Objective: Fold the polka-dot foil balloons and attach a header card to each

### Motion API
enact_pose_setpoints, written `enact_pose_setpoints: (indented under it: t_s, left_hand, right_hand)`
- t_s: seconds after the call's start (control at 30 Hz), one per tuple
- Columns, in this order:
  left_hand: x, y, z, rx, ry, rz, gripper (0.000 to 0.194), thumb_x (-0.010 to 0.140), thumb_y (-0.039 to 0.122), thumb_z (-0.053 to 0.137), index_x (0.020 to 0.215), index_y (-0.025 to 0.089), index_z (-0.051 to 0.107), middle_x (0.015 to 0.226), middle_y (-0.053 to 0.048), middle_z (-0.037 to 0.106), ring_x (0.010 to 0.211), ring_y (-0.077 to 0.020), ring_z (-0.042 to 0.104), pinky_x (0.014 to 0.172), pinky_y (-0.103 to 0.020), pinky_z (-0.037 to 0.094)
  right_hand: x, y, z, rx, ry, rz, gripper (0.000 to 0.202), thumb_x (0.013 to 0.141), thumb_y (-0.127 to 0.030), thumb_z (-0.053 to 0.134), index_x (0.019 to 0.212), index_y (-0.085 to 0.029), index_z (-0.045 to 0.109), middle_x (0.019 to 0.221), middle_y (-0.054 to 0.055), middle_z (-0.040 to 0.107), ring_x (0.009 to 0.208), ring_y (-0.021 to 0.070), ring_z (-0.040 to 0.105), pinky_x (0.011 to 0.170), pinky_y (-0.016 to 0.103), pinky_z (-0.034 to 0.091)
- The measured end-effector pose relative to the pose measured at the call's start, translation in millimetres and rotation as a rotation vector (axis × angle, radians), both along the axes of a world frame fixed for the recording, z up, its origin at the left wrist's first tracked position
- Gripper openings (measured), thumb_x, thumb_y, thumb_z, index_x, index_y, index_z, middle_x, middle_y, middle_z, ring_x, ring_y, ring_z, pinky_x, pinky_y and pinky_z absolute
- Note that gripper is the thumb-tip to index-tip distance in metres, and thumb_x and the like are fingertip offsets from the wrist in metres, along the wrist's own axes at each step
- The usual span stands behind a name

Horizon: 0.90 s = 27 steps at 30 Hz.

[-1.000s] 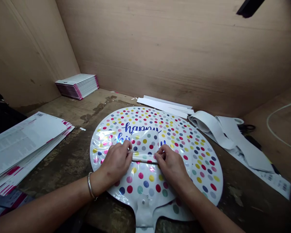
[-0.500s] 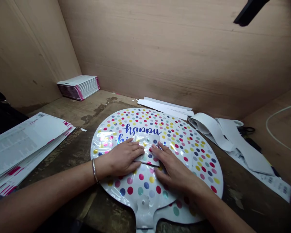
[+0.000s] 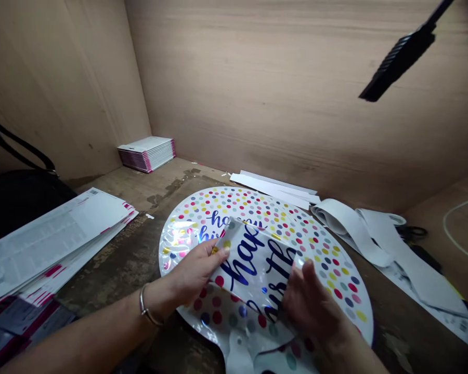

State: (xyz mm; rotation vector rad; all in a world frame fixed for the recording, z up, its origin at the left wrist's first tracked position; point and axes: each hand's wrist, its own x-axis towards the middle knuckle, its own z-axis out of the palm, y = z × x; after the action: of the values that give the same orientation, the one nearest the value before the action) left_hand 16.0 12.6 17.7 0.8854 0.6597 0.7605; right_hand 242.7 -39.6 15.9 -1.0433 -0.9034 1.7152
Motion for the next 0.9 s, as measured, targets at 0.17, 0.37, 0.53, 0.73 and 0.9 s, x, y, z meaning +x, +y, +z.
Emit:
enact_pose_setpoints:
  t_s: [0.17,0.37,0.53,0.73,0.9]
  left_hand:
    - [7,-14,-10.7,-0.104,-0.093,0.124,0.039,0.077,0.037,0.069,0.108,0.015,0.059,0.087,-0.007,0.070,0.077,-0.0211,0.068,0.072,-0.032,0.054]
    - [0,-13,-17.5,-0.058,0.000,0.154,0.041,0.077,0.044,0.067,0.105,0.015,0.060,0.088,-0.007,0.070,0.078,-0.0204,0.067,0.074,-0.032,0.052]
    - [-11,8,-21.3,0.166,0.202,0.294,0.035,0.075,0.045,0.068,0.092,0.015,0.062,0.082,-0.002,0.066,0.073,-0.0148,0.062,0.066,-0.024,0.049]
    - [-13,25,-21.6,0.150,0.240,0.434,0.037,0.075,0.051,0.064,0.079,0.014,0.057,0.055,0.007,0.046,0.044,-0.0048,0.040,0.041,-0.015,0.030]
    - [-23,-6,-18.0,-0.067,0.232,0.193,0.056,0.064,0.051,0.073,0.101,0.015,0.054,0.069,0.001,0.060,0.052,-0.0107,0.056,0.046,-0.020,0.041]
  right_hand:
    - [-35,-3,0.5,-0.130,0.272,0.034,0.082,0.060,-0.059,0.073,0.130,-0.023,0.049,0.128,0.011,0.058,0.121,0.0318,0.050,0.100,0.049,0.040]
    - [-55,15,14.0,-0.252,0.026,-0.228,0.066,0.068,-0.026,0.077,0.127,-0.017,0.049,0.105,0.012,0.070,0.098,0.0297,0.066,0.088,0.047,0.052]
    - [-55,12,11.3,-0.171,-0.184,-0.205,0.052,0.068,-0.037,0.076,0.114,-0.017,0.061,0.101,0.011,0.072,0.095,0.0301,0.067,0.080,0.045,0.056]
    - [-60,1,4.5,-0.130,-0.201,-0.186,0.055,0.067,-0.044,0.075,0.114,-0.017,0.062,0.096,0.012,0.073,0.093,0.0320,0.067,0.078,0.047,0.056]
    - [-55,2,0.4,-0.155,-0.219,-0.214,0.060,0.067,-0.041,0.076,0.120,-0.019,0.059,0.097,0.011,0.073,0.092,0.0317,0.067,0.077,0.046,0.056]
